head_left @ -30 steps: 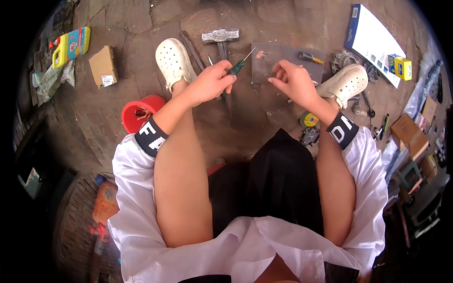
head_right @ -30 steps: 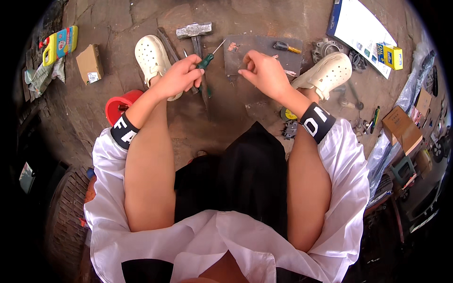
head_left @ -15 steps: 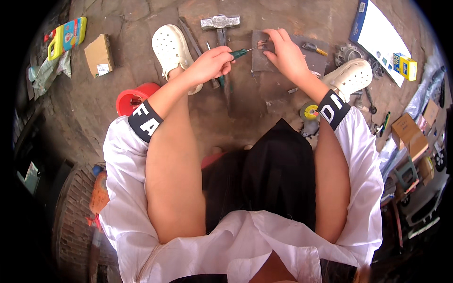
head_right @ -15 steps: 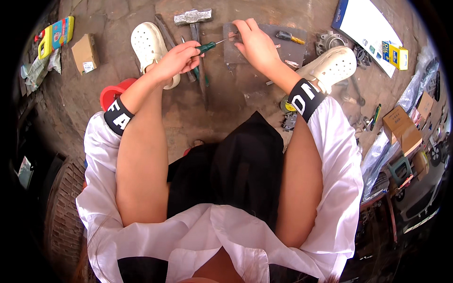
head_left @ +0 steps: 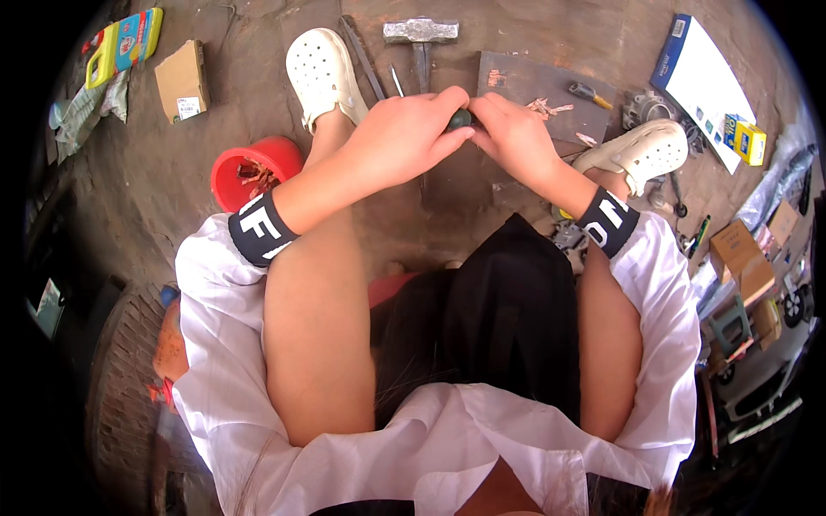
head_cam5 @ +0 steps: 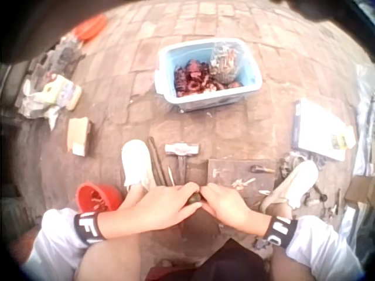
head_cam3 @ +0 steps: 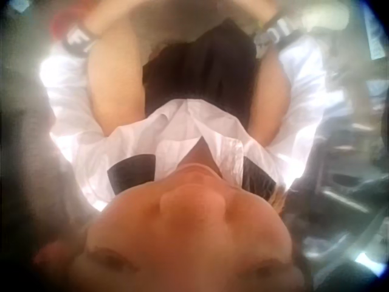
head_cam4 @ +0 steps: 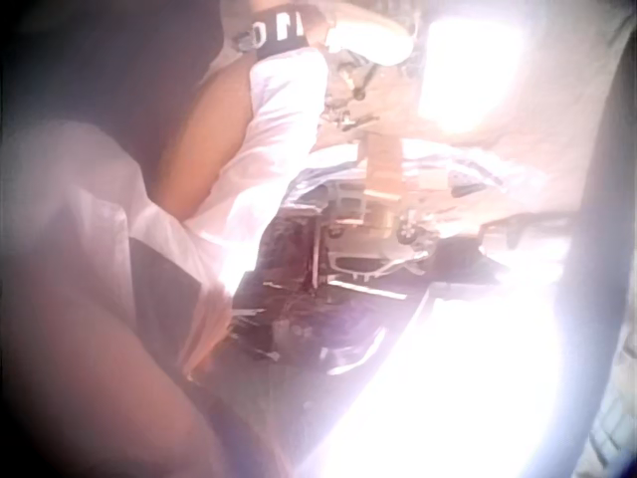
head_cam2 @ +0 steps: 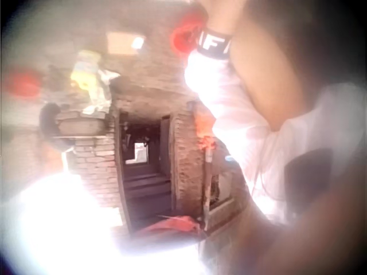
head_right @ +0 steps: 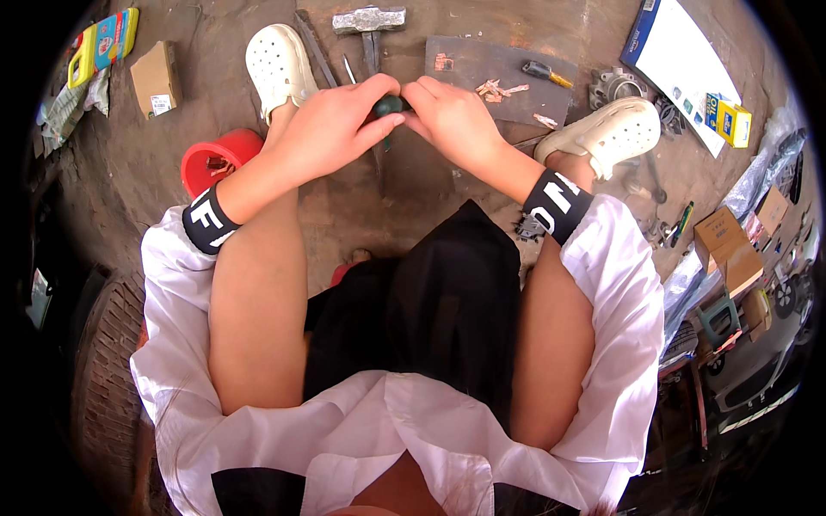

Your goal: The person sits on the ground and uses a screwdriver and hammer to scrape and shape small metal pieces. They stand to retrieve a plier from a toolbox, then return to continue working on the metal parts.

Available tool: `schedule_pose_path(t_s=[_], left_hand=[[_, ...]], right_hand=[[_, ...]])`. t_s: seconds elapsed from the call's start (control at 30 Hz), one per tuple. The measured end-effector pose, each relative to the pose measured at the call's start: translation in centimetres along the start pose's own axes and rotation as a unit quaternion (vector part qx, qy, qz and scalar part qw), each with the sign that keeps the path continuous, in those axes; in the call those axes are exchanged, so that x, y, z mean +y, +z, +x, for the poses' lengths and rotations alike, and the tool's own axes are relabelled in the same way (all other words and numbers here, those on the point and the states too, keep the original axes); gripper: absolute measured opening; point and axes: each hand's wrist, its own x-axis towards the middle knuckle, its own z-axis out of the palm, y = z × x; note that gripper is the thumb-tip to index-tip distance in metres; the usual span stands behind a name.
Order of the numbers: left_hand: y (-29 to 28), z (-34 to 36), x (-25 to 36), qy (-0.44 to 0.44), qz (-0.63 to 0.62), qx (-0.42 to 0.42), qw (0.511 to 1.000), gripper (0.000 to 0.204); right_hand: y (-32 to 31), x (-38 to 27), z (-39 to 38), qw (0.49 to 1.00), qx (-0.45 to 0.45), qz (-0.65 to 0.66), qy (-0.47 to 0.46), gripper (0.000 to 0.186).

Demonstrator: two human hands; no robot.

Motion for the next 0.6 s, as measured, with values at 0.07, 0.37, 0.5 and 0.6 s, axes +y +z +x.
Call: schedule_pose_path(t_s=[0.07,0.37,0.5,0.6], left_hand=[[-0.8,0.4,-1.4,0.023,0.018,0.093,0.995,0.022],[-4.5,-0.1,-5.7,-0.135,-0.241,0.379,0.883,0.005],[-4.3,-0.2,-5.7,-0.167,-0.275,0.367,0.873,0.005],[-4.5,0.5,-5.9,-0.159,-0.31,0.393,0.851,0.005]], right_hand=[[0.9,-1.3,0.7,0.988,0.024,0.126,0.092,0.029],[9.8,-3.7,0.2,0.972,-0.12,0.067,0.189,0.034],[11.1,-3.5,2.2,0.994,-0.085,-0.072,-0.019,0.025],[12.3,-1.3,3.6,0.97,-0.12,-0.212,-0.018,0.018]])
